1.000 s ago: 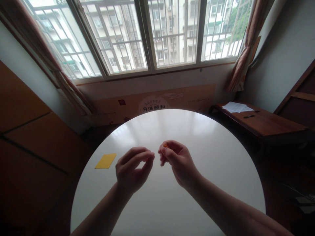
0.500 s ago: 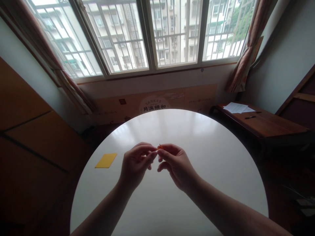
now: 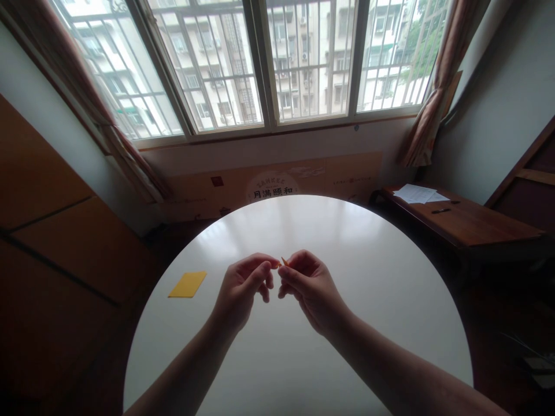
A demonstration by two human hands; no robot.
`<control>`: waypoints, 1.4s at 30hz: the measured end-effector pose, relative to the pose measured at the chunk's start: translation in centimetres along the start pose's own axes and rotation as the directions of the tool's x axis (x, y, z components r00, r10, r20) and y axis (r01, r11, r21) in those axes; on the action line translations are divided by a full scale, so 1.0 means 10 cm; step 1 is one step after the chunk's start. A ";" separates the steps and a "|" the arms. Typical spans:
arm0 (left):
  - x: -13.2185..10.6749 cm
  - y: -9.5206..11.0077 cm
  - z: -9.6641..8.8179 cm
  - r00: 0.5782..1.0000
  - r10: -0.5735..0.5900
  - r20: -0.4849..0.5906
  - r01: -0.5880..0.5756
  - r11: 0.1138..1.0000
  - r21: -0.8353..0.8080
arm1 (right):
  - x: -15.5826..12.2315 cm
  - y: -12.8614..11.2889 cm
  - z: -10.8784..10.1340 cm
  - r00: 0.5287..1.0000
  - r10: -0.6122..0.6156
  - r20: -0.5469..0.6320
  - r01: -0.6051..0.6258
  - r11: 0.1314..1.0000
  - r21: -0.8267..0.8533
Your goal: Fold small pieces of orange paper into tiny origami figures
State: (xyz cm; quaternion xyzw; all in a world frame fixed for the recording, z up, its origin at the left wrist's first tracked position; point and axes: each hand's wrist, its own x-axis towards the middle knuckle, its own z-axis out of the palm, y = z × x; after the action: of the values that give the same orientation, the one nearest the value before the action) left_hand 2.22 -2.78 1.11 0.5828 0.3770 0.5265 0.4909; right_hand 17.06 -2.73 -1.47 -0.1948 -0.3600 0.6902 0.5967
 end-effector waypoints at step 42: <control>0.04 0.15 -0.19 0.951 0.265 0.161 -0.296 0.931 0.212 | -0.01 -0.17 0.02 0.983 0.178 0.034 -0.170 0.970 -0.173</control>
State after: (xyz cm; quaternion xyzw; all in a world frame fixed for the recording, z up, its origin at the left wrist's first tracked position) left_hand 0.32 -2.45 2.56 0.7173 0.3163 0.5044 0.3621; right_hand 18.11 -2.79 -0.07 -0.2587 -0.4134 0.7113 0.5063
